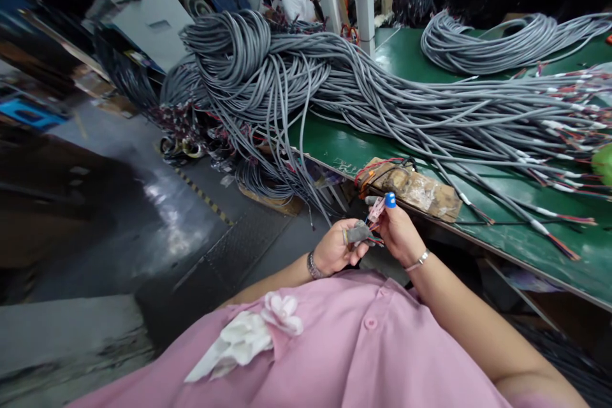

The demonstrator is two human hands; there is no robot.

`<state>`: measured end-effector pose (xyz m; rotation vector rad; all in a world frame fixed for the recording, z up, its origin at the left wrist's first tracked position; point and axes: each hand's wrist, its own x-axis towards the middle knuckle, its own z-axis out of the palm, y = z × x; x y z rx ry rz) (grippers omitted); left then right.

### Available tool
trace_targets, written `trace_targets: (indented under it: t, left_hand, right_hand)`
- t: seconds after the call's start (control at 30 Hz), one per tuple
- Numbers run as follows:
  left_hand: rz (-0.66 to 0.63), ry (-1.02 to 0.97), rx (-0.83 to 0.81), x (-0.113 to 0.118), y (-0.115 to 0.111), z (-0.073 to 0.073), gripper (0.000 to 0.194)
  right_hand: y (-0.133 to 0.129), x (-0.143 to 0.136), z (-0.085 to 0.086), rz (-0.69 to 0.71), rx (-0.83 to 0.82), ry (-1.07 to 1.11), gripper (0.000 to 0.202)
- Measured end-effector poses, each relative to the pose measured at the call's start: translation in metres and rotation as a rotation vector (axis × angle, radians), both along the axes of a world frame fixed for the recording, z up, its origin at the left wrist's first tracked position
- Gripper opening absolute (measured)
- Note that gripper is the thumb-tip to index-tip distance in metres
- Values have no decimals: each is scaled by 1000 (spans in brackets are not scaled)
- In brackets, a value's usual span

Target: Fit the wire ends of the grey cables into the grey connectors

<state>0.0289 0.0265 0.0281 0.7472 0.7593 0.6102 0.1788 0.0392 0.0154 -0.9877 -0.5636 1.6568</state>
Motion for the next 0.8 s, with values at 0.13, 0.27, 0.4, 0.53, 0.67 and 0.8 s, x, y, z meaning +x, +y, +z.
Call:
trace_targets:
  t: [0.13, 0.27, 0.4, 0.53, 0.67, 0.8]
  left_hand:
    - [-17, -2, -9, 3, 2, -3, 36]
    - [-24, -2, -4, 5, 2, -6, 35]
    - [-41, 17, -7, 4, -2, -7, 33]
    - [-58, 20, -4, -1, -10, -4, 31]
    - [-52, 10, -6, -6, -13, 4, 31]
    - [-27, -6, 7, -6, -10, 11, 35]
  right_hand:
    - [4, -3, 3, -74, -58, 94, 52]
    - [4, -3, 0, -66, -69, 118, 50]
    - [3, 0, -3, -52, -48, 149, 49]
    - [-1, 6, -5, 29, -3, 207, 48]
    - [-6, 10, -2, 115, 9, 237, 40]
    - [-9, 10, 2, 97, 47, 109, 23]
